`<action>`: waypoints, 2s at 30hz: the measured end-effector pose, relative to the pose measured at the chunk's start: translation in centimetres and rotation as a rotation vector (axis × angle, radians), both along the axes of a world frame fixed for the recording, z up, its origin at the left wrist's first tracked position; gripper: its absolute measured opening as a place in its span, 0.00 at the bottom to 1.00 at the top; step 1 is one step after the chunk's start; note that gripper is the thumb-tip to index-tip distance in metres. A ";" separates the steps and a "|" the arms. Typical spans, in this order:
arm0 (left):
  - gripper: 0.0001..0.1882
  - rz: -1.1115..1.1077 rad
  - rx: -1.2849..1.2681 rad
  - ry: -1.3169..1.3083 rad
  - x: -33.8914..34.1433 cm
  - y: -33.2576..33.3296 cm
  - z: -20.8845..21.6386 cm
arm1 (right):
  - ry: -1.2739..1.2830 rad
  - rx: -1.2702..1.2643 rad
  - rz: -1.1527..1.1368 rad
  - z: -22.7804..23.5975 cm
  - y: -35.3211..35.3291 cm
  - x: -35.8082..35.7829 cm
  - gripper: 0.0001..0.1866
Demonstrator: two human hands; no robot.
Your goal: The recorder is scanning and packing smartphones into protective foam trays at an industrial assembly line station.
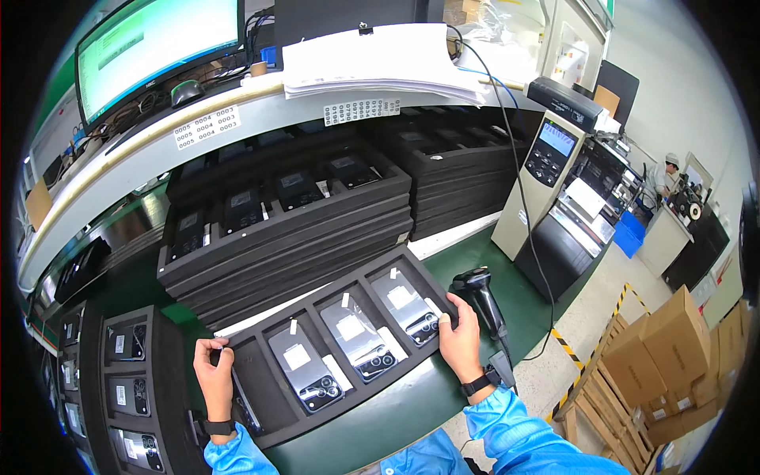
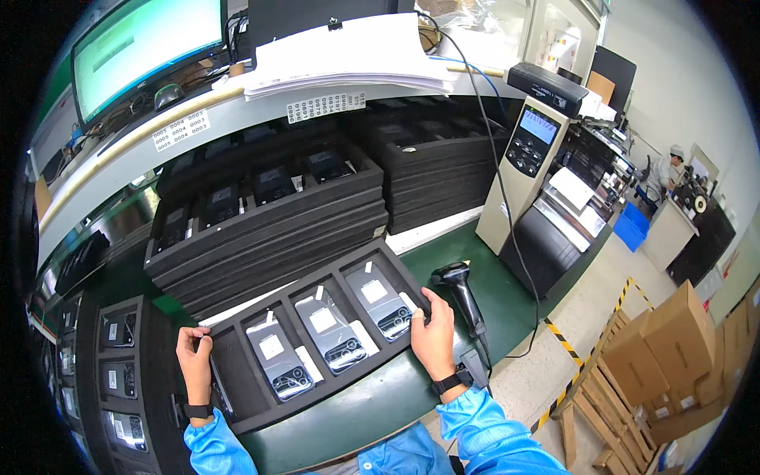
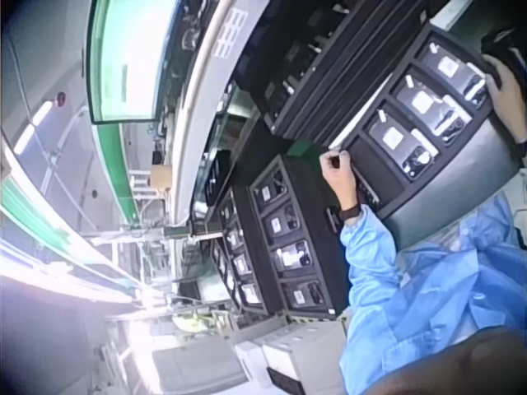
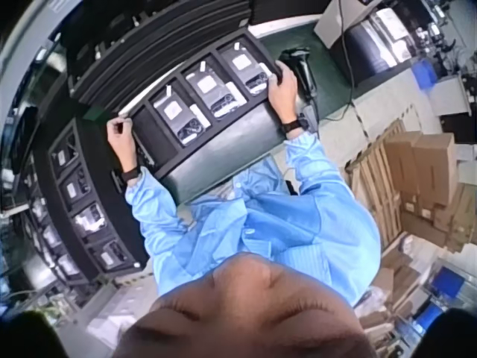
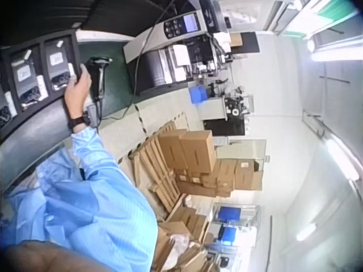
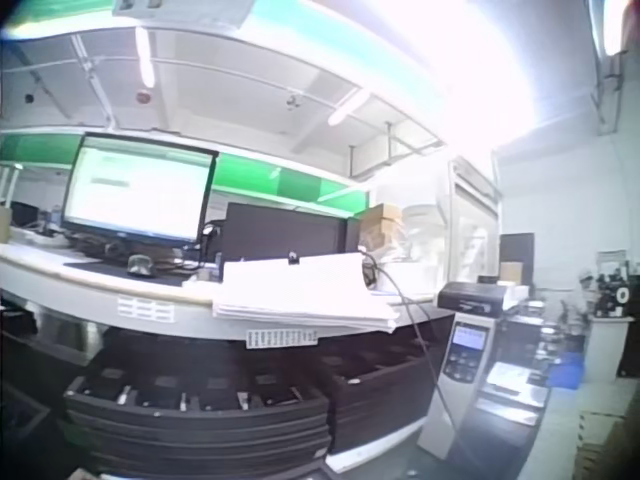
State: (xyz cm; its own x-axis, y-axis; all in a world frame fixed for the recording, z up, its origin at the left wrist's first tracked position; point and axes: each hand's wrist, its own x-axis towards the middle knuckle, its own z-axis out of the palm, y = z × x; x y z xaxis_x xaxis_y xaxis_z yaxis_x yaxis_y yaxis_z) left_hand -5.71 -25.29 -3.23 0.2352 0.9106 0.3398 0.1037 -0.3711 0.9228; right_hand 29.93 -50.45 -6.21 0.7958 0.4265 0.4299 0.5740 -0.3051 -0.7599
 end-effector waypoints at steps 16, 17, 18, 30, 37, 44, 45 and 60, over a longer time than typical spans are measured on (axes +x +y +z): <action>0.08 -0.021 0.044 -0.025 0.2 0.0 -0.2 | -0.004 0.000 -0.039 0.6 -0.6 0.1 0.21; 0.08 -0.033 0.047 -0.030 0.7 0.3 -0.2 | -0.008 -0.001 -0.050 0.6 -0.6 0.1 0.21; 0.08 -0.036 0.067 -0.052 0.4 0.6 -0.8 | -0.069 0.030 -0.042 0.7 -0.7 -0.1 0.22; 0.08 -0.016 0.067 -0.038 0.0 0.8 -1.1 | 0.410 0.866 -0.298 14.0 -4.0 19.8 0.17; 0.07 0.001 0.029 -0.067 0.4 -0.1 -0.3 | -0.157 0.524 -0.654 14.8 -3.7 25.1 0.23; 0.07 0.041 0.089 0.048 -0.2 0.9 -1.6 | 0.300 0.594 -0.273 8.8 -3.8 12.5 0.12; 0.07 0.055 0.086 0.049 -1.1 0.8 -2.1 | 0.375 0.523 -0.165 7.8 -2.8 9.2 0.11; 0.09 0.070 0.083 -0.085 -0.6 1.0 -1.9 | 0.331 -0.609 1.157 6.9 5.1 -20.1 0.19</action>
